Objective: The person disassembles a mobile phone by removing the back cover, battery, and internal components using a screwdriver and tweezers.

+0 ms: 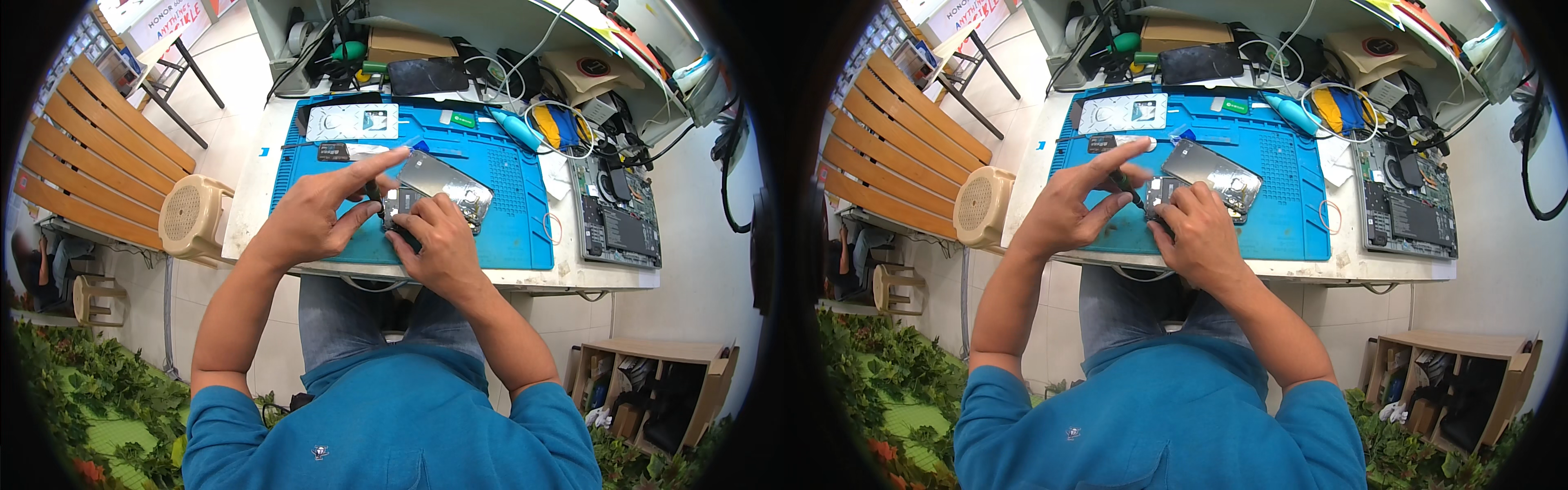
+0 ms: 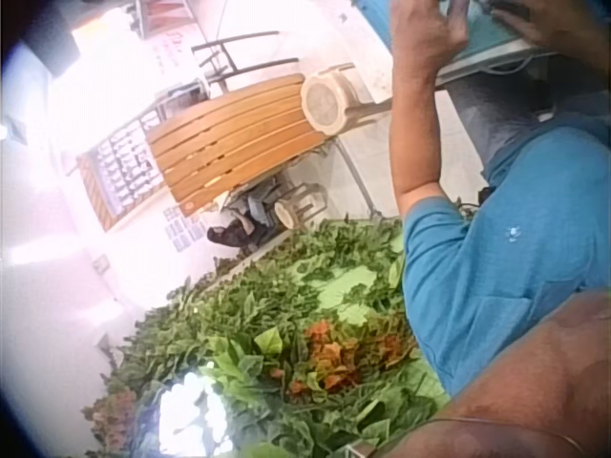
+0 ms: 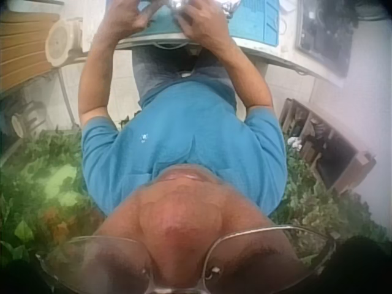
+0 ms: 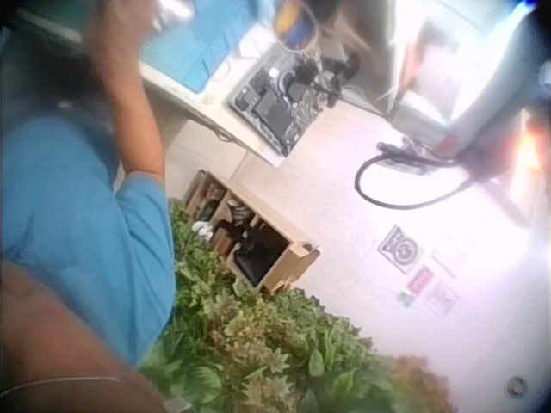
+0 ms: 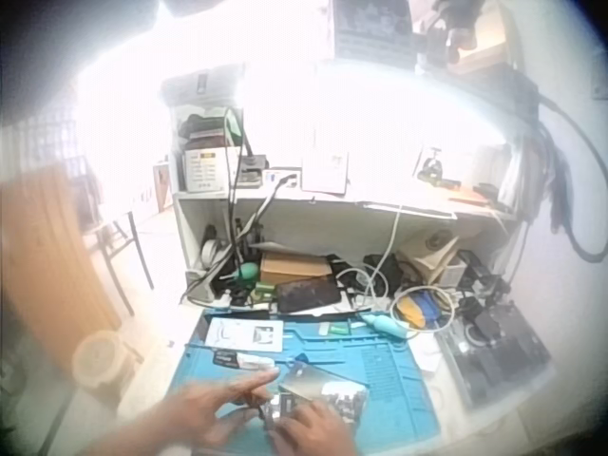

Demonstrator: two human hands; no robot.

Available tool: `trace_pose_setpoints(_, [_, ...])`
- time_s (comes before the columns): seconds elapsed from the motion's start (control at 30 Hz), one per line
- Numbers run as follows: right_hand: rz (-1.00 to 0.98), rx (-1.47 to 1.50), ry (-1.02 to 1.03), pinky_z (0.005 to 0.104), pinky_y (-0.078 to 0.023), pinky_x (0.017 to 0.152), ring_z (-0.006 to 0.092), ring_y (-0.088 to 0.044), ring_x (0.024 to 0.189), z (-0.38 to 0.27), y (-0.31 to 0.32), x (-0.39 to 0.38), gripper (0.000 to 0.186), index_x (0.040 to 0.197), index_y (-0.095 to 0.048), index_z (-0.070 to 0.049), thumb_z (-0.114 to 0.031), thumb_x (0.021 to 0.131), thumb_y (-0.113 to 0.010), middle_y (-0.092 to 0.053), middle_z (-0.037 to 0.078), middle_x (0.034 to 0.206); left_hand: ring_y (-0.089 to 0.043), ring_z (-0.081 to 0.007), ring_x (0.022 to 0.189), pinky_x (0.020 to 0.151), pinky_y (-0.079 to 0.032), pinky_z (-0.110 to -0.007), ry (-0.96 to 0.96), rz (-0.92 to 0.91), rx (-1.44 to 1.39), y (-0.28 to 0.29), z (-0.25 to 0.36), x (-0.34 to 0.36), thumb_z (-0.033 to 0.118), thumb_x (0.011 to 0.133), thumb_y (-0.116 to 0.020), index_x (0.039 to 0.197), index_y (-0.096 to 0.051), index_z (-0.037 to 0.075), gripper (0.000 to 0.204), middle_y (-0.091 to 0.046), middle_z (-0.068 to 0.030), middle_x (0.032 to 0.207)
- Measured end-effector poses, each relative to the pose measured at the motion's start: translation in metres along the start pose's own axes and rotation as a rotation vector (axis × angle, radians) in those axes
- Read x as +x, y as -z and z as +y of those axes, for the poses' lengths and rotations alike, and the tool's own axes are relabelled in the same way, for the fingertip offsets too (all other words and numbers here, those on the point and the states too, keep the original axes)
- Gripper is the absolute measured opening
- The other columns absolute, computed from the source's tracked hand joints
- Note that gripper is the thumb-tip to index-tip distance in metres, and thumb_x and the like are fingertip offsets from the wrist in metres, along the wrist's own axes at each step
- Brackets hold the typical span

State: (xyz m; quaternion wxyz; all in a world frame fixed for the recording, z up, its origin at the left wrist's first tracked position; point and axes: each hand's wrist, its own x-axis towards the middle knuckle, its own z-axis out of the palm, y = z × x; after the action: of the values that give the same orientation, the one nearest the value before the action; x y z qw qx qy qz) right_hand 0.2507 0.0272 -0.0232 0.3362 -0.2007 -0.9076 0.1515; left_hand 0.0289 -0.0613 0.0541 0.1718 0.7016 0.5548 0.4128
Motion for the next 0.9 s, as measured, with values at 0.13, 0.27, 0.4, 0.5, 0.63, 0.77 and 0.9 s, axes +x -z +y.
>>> trace_pose_setpoints(0.13, [0.0,0.013,-0.001,0.0463,-0.053,0.09,0.0326,-0.063,0.104,0.001,0.0,0.0,0.022,0.104,-0.082,-0.004,-0.017,0.088,-0.089,-0.068,0.011,0.103,-0.084,-0.024,0.106,0.096,-0.068,-0.038,-0.057,0.027,0.004,0.0,0.007,0.002,-0.002,0.094,-0.086,0.162,-0.065,0.014,0.073,-0.081,-0.0137,0.137])
trace_pose_setpoints(0.27, [0.001,0.01,0.007,0.0466,-0.054,0.09,0.0328,-0.063,0.104,0.0,0.002,0.001,0.022,0.104,-0.082,-0.004,-0.017,0.088,-0.089,-0.068,0.011,0.103,-0.084,-0.0255,0.109,0.097,-0.068,-0.038,-0.107,-0.008,0.039,-0.004,-0.007,-0.002,0.0,0.091,-0.09,0.165,-0.06,0.014,0.082,-0.082,-0.0135,0.135])
trace_pose_setpoints(0.4, [-0.01,0.012,-0.006,0.0467,-0.054,0.091,0.033,-0.063,0.105,0.001,0.001,0.002,0.021,0.102,-0.082,-0.004,-0.017,0.088,-0.089,-0.068,0.011,0.102,-0.085,-0.0227,0.102,0.092,-0.07,-0.035,-0.087,0.051,-0.03,-0.01,-0.017,-0.007,-0.001,0.087,-0.095,0.166,-0.056,0.011,0.089,-0.082,-0.0146,0.127])
trace_pose_setpoints(0.5, [-0.009,0.015,-0.002,0.0468,-0.054,0.091,0.0331,-0.063,0.104,0.001,0.001,0.003,0.021,0.102,-0.082,-0.004,-0.017,0.088,-0.089,-0.068,0.011,0.102,-0.086,-0.0199,0.1,0.09,-0.071,-0.034,-0.064,0.17,-0.026,-0.017,-0.024,-0.012,0.0,0.086,-0.097,0.165,-0.056,0.007,0.089,-0.083,-0.0139,0.121])
trace_pose_setpoints(0.63, [-0.022,0.017,-0.005,0.0466,-0.055,0.091,0.0335,-0.063,0.104,-0.001,0.001,0.006,0.019,0.102,-0.082,-0.004,-0.016,0.088,-0.088,-0.068,0.011,0.101,-0.085,-0.017,0.099,0.09,-0.071,-0.034,-0.079,0.292,-0.105,-0.019,-0.024,-0.012,0.0,0.086,-0.098,0.163,-0.056,0.003,0.088,-0.083,-0.0121,0.115])
trace_pose_setpoints(0.77, [-0.04,0.045,0.014,0.0465,-0.055,0.092,0.0342,-0.063,0.104,-0.003,-0.001,0.013,0.017,0.1,-0.081,-0.003,-0.015,0.089,-0.086,-0.069,0.012,0.101,-0.085,-0.0166,0.098,0.088,-0.071,-0.032,-0.063,0.271,-0.078,-0.015,-0.028,-0.014,-0.002,0.087,-0.097,0.164,-0.055,0.003,0.088,-0.083,-0.013,0.113])
trace_pose_setpoints(0.9, [-0.18,-0.029,0.041,0.047,-0.057,0.094,0.0355,-0.066,0.107,-0.004,0.001,0.025,0.011,0.096,-0.081,0.0,-0.008,0.088,-0.079,-0.072,0.015,0.103,-0.084,-0.0165,0.097,0.087,-0.069,-0.03,-0.043,0.328,-0.081,-0.011,-0.028,-0.013,-0.004,0.087,-0.096,0.165,-0.053,0.003,0.089,-0.083,-0.0114,0.108])
